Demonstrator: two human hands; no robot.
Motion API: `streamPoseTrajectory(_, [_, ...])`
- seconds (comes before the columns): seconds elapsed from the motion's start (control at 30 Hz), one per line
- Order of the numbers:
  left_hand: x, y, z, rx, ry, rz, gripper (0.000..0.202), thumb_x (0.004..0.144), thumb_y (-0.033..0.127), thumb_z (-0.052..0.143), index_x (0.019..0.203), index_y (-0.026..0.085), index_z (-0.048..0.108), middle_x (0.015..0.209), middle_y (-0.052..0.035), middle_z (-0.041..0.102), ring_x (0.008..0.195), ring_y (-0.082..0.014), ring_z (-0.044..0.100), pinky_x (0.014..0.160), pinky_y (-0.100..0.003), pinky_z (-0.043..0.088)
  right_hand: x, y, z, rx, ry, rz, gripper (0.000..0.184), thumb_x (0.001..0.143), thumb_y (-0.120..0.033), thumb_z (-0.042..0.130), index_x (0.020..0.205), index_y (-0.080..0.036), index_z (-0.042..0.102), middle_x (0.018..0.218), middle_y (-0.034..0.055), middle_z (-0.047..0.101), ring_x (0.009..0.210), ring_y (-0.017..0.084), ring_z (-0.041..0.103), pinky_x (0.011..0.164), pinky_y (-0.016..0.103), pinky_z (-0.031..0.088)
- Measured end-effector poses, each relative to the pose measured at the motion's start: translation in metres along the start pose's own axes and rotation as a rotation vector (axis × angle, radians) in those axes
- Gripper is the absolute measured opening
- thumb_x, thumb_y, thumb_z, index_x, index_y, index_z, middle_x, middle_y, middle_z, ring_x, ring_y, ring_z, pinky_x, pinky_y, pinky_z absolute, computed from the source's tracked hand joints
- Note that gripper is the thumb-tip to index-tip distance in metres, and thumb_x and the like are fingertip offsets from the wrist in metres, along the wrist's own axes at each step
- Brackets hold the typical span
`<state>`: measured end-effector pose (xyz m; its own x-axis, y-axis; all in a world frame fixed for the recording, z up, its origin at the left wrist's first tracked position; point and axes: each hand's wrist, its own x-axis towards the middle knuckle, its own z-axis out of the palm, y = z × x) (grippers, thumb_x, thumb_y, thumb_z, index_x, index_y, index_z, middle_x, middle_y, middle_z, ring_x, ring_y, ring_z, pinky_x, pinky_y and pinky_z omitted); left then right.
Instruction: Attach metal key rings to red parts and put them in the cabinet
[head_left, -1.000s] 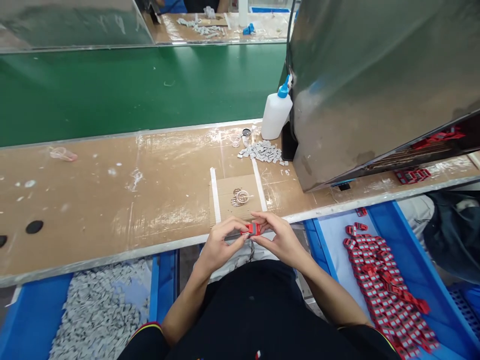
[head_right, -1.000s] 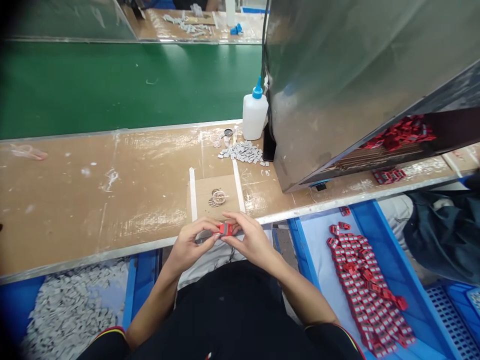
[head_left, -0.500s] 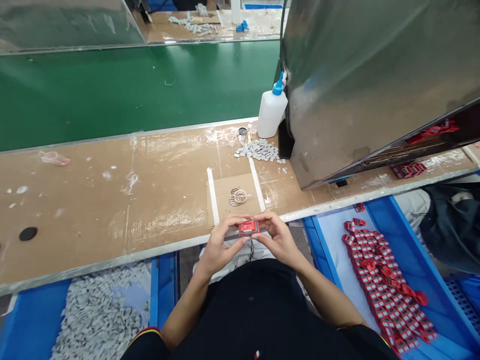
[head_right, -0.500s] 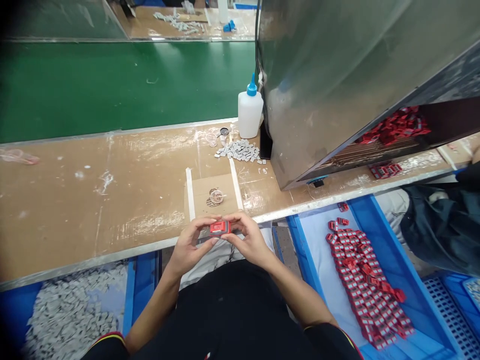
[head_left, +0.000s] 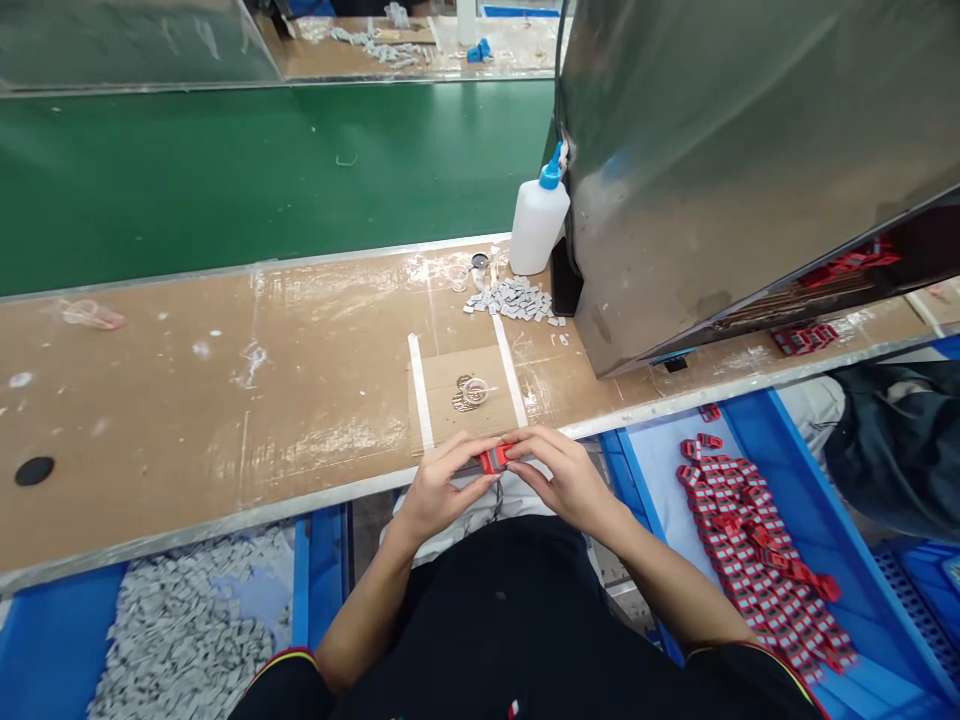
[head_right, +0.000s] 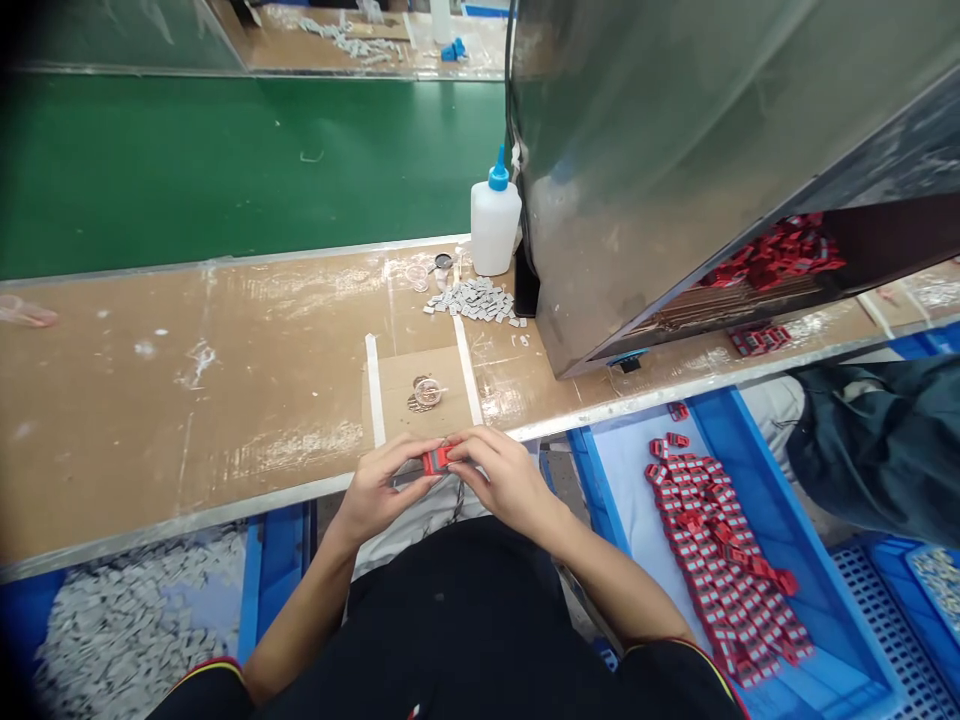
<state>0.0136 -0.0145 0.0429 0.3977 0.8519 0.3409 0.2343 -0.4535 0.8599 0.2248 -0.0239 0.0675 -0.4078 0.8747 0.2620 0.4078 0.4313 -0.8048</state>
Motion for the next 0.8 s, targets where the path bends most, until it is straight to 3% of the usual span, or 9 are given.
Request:
streamPoseTrajectory(0.13, [0.003, 0.003, 0.005, -0.01, -0.006, 0.005, 0.028, 0.091, 0.022, 0.068, 0.119, 0.018, 0.069, 0.088, -0.0064, 0.068, 0.077, -0.0172, 0.067, 0.069, -0.028, 0.056, -0.006, 0.002, 0.0, -0.079, -0.021, 0.01, 0.014, 0.102, -0.022, 0.048, 0.093, -0.02, 0.058, 0.097, 0.0097, 0.067, 0.093, 0.021, 0.063, 0.079, 0.034, 0.05])
streamPoseTrajectory(0.3, [0.013, 0.006, 0.016, -0.012, -0.096, 0.062, 0.024, 0.092, 0.018, 0.066, 0.115, 0.017, 0.069, 0.093, -0.0088, 0.071, 0.083, -0.0183, 0.07, 0.075, -0.028, 0.058, -0.019, 0.004, 0.004, -0.079, 0.075, 0.055, 0.021, 0.102, -0.021, 0.045, 0.082, -0.02, 0.049, 0.084, 0.0067, 0.059, 0.083, 0.019, 0.057, 0.072, 0.031, 0.045])
streamPoseTrajectory(0.37, [0.017, 0.006, 0.023, -0.001, -0.142, 0.06, 0.025, 0.092, 0.02, 0.066, 0.118, 0.018, 0.068, 0.093, -0.0087, 0.072, 0.082, -0.0184, 0.071, 0.074, -0.027, 0.059, -0.028, 0.005, -0.002, -0.04, 0.088, 0.091, 0.02, 0.102, -0.023, 0.047, 0.083, -0.02, 0.051, 0.086, 0.0068, 0.06, 0.083, 0.019, 0.058, 0.072, 0.03, 0.046])
streamPoseTrajectory(0.43, [0.019, 0.003, 0.031, 0.015, -0.179, 0.035, 0.035, 0.092, 0.026, 0.068, 0.126, 0.021, 0.066, 0.104, -0.0108, 0.075, 0.084, -0.0198, 0.074, 0.077, -0.029, 0.062, -0.04, 0.012, -0.018, 0.025, 0.094, 0.149, 0.019, 0.102, -0.025, 0.049, 0.085, -0.02, 0.054, 0.089, 0.0066, 0.064, 0.084, 0.018, 0.061, 0.074, 0.029, 0.048])
streamPoseTrajectory(0.53, [0.021, -0.009, 0.035, 0.019, -0.208, -0.048, 0.05, 0.092, 0.036, 0.068, 0.139, 0.023, 0.059, 0.12, -0.0131, 0.075, 0.087, -0.022, 0.077, 0.075, -0.03, 0.064, -0.063, 0.04, -0.07, -0.079, 0.264, 0.319, 0.016, 0.101, -0.026, 0.052, 0.087, -0.021, 0.059, 0.09, 0.0057, 0.068, 0.085, 0.018, 0.065, 0.077, 0.03, 0.05])
streamPoseTrajectory(0.67, [0.023, -0.032, 0.024, 0.1, -0.182, -0.117, 0.033, 0.091, 0.042, 0.066, 0.116, 0.022, 0.073, 0.105, -0.0093, 0.08, 0.085, -0.0246, 0.079, 0.081, -0.033, 0.065, -0.083, 0.1, -0.172, -0.584, 0.604, 0.725, 0.014, 0.091, -0.017, 0.059, 0.078, -0.019, 0.057, 0.078, 0.0067, 0.065, 0.076, 0.021, 0.061, 0.073, 0.032, 0.047])
streamPoseTrajectory(0.73, [0.022, -0.039, 0.019, 0.118, -0.175, -0.136, 0.03, 0.091, 0.044, 0.066, 0.108, 0.022, 0.076, 0.1, -0.0082, 0.081, 0.085, -0.0252, 0.079, 0.08, -0.032, 0.066, -0.079, 0.131, -0.218, -0.664, 0.715, 0.799, 0.018, 0.09, -0.012, 0.057, 0.074, -0.018, 0.051, 0.08, 0.0095, 0.063, 0.078, 0.022, 0.059, 0.073, 0.032, 0.045])
streamPoseTrajectory(0.8, [0.019, -0.042, 0.016, 0.123, -0.176, -0.16, 0.029, 0.089, 0.046, 0.067, 0.102, 0.022, 0.077, 0.098, -0.0081, 0.082, 0.087, -0.026, 0.079, 0.081, -0.032, 0.066, -0.068, 0.157, -0.249, -0.702, 0.776, 0.82, 0.021, 0.089, -0.008, 0.058, 0.073, -0.018, 0.048, 0.083, 0.011, 0.062, 0.082, 0.02, 0.056, 0.075, 0.031, 0.042])
